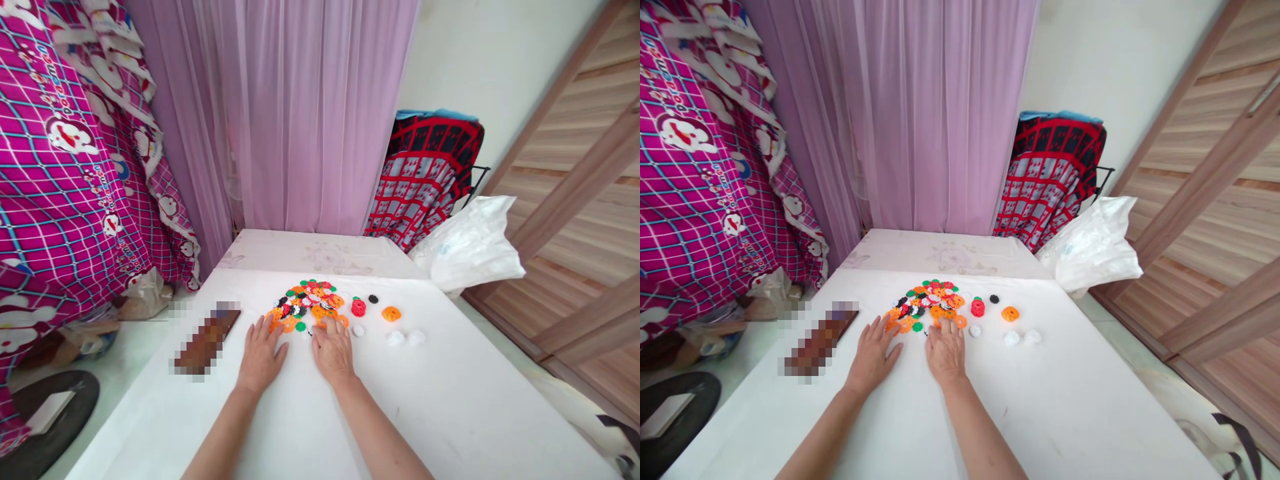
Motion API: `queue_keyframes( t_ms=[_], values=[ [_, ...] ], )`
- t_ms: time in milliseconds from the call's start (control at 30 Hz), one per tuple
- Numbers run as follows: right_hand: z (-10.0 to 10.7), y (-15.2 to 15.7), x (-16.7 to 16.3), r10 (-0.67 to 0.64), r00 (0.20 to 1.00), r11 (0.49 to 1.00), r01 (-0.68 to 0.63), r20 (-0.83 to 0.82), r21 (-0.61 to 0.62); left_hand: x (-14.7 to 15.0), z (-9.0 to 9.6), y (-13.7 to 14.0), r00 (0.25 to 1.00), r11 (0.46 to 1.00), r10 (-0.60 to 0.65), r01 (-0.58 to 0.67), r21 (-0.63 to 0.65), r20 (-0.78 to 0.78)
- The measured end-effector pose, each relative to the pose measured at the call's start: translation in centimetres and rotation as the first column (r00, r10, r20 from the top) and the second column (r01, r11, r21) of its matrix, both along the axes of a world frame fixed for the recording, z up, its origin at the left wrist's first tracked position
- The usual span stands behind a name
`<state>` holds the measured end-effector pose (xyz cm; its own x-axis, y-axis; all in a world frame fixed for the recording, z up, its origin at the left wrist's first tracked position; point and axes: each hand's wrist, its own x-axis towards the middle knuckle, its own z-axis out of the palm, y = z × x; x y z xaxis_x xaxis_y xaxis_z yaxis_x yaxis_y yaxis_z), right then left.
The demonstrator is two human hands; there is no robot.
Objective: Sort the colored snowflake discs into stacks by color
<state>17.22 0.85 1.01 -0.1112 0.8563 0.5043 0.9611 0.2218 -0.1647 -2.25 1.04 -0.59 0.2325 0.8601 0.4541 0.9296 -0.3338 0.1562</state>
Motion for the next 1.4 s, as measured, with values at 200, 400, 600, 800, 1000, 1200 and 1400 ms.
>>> queue_keyframes(
  t_ms=[200, 400, 600, 800, 1000, 1200, 1400],
  values=[
    [-1.0, -3.3, 2.3, -0.011, 0.996, 1.0, 0.011, -0.088, -0.002, 0.1, 0.3, -0.1, 1.0, 1.0, 0.004, -0.004, -0.003, -0.018],
    [-1.0, -2.0, 2.3, -0.024, 0.979, 0.998, 0.014, -0.201, -0.054, 0.0, -0.1, 0.2, 1.0, 1.0, 0.013, -0.013, 0.01, -0.027],
    [-1.6, -0.3, 1.3, -0.02, 0.97, 0.999, 0.012, -0.241, -0.035, -0.2, -0.2, 0.4, 1.0, 1.0, 0.016, -0.016, 0.014, -0.02],
    [-2.5, -1.0, 5.2, -0.079, 0.928, 0.985, 0.129, -0.364, 0.116, -0.5, -0.3, 0.3, 1.0, 1.0, 0.008, -0.008, -0.02, 0.003],
    [-2.5, -0.4, 10.0, -0.292, 0.877, 0.942, 0.332, -0.382, 0.042, -1.0, -0.8, 0.4, 0.998, 0.999, -0.015, 0.017, -0.038, 0.057],
    [-2.6, 0.0, 9.6, -0.279, 0.897, 0.955, 0.298, -0.344, 0.003, -1.1, -0.8, 0.4, 0.998, 0.999, -0.012, 0.015, -0.049, 0.063],
    [-2.6, -0.1, 9.6, -0.26, 0.92, 0.961, 0.276, -0.295, 0.014, -1.1, -1.0, 0.4, 0.997, 0.998, -0.014, 0.02, -0.065, 0.081]
  ],
)
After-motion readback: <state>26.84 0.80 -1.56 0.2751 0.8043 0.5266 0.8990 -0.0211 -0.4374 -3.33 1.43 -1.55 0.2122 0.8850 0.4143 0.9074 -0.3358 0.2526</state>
